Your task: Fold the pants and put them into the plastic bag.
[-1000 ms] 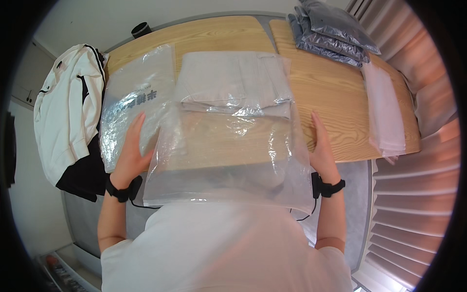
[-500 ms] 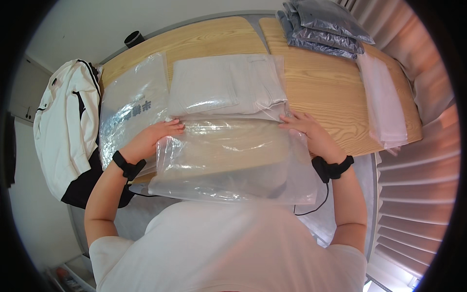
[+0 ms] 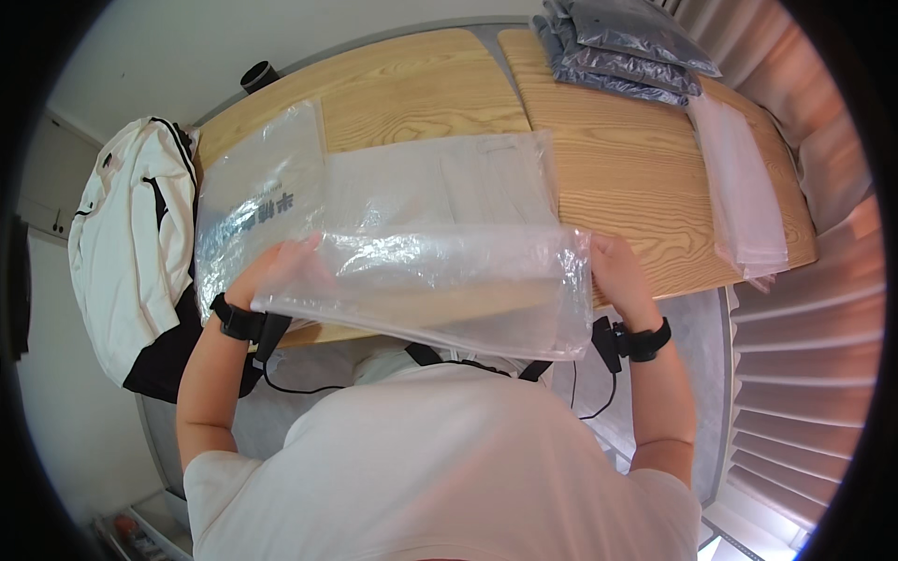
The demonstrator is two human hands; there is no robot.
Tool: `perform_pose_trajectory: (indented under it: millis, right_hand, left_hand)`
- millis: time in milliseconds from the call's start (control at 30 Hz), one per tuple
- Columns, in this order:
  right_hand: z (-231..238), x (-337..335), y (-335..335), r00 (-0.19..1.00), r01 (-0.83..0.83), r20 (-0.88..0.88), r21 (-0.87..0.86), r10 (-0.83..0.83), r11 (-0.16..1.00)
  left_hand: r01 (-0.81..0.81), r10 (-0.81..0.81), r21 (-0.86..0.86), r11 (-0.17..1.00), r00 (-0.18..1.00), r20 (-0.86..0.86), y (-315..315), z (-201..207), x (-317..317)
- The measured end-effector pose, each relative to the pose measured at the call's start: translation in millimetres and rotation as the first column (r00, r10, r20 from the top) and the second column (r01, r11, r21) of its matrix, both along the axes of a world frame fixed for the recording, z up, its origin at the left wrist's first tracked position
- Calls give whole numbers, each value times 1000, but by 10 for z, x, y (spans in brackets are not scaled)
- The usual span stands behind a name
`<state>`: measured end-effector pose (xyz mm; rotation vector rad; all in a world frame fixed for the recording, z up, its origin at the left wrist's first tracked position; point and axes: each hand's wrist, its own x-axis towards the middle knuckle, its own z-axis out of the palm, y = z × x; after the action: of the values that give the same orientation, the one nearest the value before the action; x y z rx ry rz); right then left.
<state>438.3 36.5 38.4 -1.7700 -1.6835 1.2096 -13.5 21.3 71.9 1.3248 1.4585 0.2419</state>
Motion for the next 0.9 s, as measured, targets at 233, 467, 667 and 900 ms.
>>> perform_pose_trajectory:
  millis: [233, 467, 667, 900]
  right_hand:
    - [41, -13, -141, 914, -90, -307, 485, 266, 870]
    - [66, 167, 49, 688, -381, -633, 102, 355, 919]
    - [-112, -179, 215, 738, 128, -633, -208, -233, 970]
    - [-130, -119, 187, 762, 109, -596, -266, -253, 958]
  left_hand:
    - [66, -186, 541, 838, 968, 170, -196, 227, 102]
    - [362, -348, 361, 859, 931, -106, 20, 92, -38]
    - [-429, 486, -228, 874, 752, 446, 239, -169, 167]
    - [-429, 475, -209, 879, 745, 468, 118, -209, 125]
